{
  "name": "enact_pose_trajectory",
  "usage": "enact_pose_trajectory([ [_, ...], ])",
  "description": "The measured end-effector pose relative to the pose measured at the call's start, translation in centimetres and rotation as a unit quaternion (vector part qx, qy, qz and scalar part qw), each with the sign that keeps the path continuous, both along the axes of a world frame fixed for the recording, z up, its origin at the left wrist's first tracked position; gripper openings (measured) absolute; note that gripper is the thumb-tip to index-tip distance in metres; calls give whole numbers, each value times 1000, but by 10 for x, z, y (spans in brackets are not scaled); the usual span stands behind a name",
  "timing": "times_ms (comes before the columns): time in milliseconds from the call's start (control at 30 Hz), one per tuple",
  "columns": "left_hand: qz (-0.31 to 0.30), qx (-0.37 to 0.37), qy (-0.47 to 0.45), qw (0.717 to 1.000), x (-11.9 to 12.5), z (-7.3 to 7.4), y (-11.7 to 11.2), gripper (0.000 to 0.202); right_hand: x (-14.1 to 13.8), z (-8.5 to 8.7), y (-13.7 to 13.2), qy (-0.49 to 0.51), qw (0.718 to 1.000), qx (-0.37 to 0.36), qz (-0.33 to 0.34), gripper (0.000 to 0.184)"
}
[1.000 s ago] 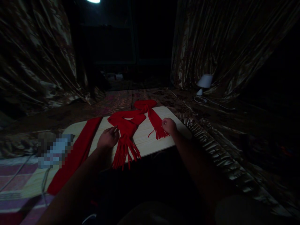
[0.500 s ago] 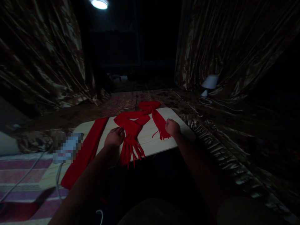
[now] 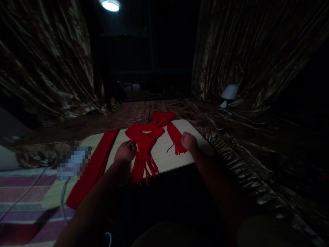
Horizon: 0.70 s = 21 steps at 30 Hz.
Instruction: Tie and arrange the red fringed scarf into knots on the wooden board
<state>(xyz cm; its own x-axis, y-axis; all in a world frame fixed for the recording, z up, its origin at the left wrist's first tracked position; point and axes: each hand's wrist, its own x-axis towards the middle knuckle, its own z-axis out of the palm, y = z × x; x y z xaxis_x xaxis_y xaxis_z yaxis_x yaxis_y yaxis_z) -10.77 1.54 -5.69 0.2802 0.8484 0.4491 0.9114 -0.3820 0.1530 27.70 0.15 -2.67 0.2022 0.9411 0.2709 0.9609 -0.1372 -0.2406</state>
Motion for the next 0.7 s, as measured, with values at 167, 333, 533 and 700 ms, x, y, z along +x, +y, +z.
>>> enact_pose_trajectory([
  [167, 1, 1, -4, 1000, 3, 5, -4, 48, 0, -3, 1, -5, 1000, 11, -2, 25],
  [333, -10, 7, 14, 1000, 3, 7, -5, 48, 1, -4, 0, -5, 1000, 15, 1, 25],
  [533, -4, 7, 3, 1000, 1, 3, -3, 48, 1, -3, -1, -8, 1000, 4, -2, 24],
  [700, -5, 8, 3, 1000, 1, 3, -3, 48, 2, -7, 2, 10, 1000, 24, 5, 23],
])
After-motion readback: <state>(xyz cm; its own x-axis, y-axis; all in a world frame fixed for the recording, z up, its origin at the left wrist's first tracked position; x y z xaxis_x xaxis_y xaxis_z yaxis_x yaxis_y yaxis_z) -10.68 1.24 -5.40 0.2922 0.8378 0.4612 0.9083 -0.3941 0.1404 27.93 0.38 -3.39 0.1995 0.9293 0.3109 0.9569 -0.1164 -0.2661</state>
